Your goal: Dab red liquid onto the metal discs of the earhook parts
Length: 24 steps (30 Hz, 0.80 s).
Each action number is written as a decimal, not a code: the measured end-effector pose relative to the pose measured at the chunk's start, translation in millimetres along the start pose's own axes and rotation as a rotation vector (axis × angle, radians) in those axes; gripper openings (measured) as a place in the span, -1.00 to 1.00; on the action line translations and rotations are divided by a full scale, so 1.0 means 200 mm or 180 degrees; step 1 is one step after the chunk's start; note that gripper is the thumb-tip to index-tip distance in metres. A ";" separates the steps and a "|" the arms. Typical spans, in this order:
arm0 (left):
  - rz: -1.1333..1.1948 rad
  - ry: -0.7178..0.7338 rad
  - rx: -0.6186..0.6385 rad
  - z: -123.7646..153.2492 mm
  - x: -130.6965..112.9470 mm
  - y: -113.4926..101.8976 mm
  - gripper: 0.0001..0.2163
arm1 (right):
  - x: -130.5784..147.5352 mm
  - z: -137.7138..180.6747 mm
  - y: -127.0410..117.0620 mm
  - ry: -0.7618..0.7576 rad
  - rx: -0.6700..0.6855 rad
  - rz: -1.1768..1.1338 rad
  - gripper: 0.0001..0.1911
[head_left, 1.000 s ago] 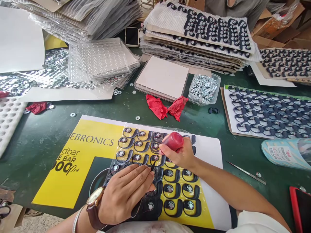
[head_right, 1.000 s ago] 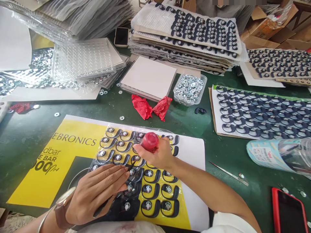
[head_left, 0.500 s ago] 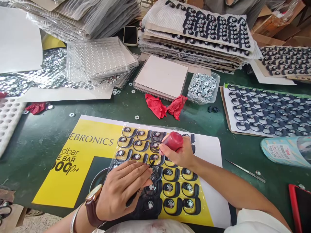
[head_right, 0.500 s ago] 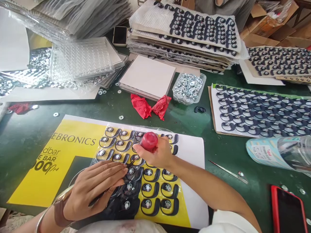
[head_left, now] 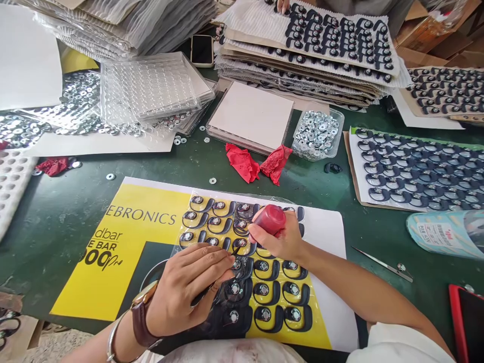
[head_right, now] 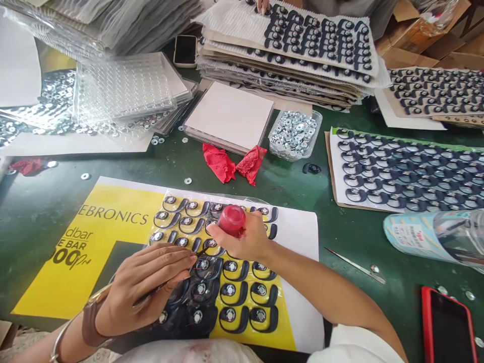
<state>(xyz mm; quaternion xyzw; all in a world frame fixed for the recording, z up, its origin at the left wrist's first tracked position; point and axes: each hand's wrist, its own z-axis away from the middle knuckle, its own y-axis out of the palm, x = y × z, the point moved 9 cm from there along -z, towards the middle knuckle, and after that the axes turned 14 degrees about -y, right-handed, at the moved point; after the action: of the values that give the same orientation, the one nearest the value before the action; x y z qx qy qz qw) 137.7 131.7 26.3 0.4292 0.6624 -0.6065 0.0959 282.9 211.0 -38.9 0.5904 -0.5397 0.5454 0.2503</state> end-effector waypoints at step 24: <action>0.0392 -0.0285 0.0055 -0.08 0.07 -0.03 -0.83 | -0.03 0.02 -0.03 0.0094 -0.0315 -0.0246 -0.73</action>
<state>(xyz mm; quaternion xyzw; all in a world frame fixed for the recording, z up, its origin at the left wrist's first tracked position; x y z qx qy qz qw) 131.9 153.3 25.9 0.4424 0.6246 -0.6236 0.1589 291.4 211.6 -43.6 0.5895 -0.5391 0.5166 0.3080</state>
